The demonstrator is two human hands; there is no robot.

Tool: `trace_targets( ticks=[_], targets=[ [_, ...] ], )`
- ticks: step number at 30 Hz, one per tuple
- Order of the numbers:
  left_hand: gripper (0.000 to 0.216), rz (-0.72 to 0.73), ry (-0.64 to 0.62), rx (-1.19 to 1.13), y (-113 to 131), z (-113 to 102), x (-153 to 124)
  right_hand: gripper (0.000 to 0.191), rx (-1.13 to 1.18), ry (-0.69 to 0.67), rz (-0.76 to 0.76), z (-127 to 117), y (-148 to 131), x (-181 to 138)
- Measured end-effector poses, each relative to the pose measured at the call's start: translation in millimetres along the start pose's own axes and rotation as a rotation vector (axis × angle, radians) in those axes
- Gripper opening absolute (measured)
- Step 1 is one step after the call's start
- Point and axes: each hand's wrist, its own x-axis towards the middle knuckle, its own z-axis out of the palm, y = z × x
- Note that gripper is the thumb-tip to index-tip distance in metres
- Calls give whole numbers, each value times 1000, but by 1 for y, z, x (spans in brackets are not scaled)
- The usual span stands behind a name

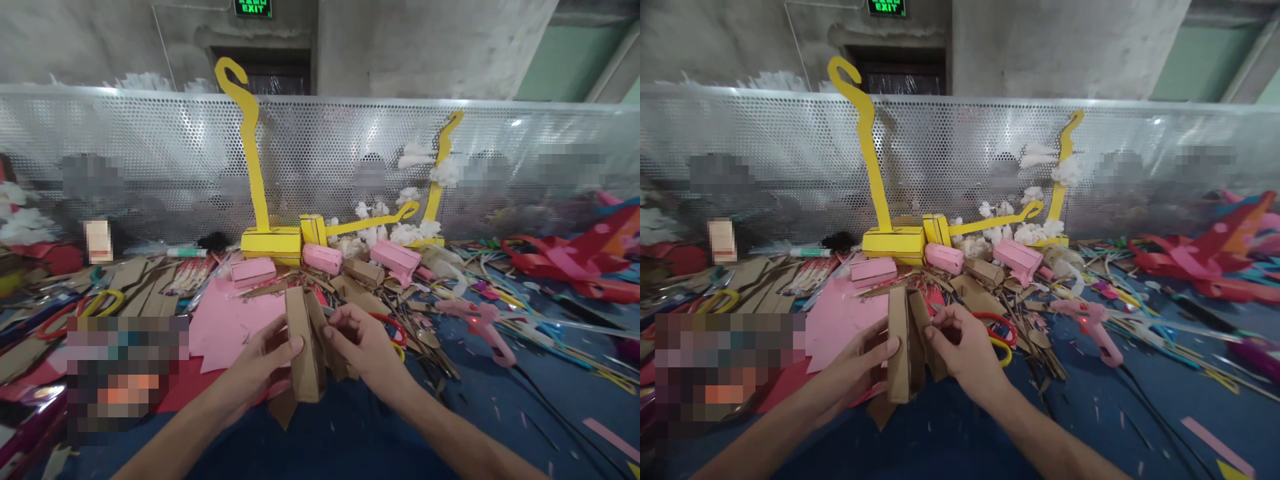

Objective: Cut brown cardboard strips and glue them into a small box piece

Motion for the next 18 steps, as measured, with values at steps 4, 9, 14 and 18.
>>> trace_targets(
  ticks=[4,9,14,18],
  targets=[
    [60,-2,8,45,0,1,-2,17,-133,-30,-2,0,0,-1],
    [60,12,5,52,-1,1,-1,20,-133,-59,-10,0,-3,-5],
    [61,3,-3,51,0,2,-1,25,19,-111,70,4,-2,-6],
    [61,4,27,35,3,4,-3,27,32,-88,67,4,-2,-5]
  ],
)
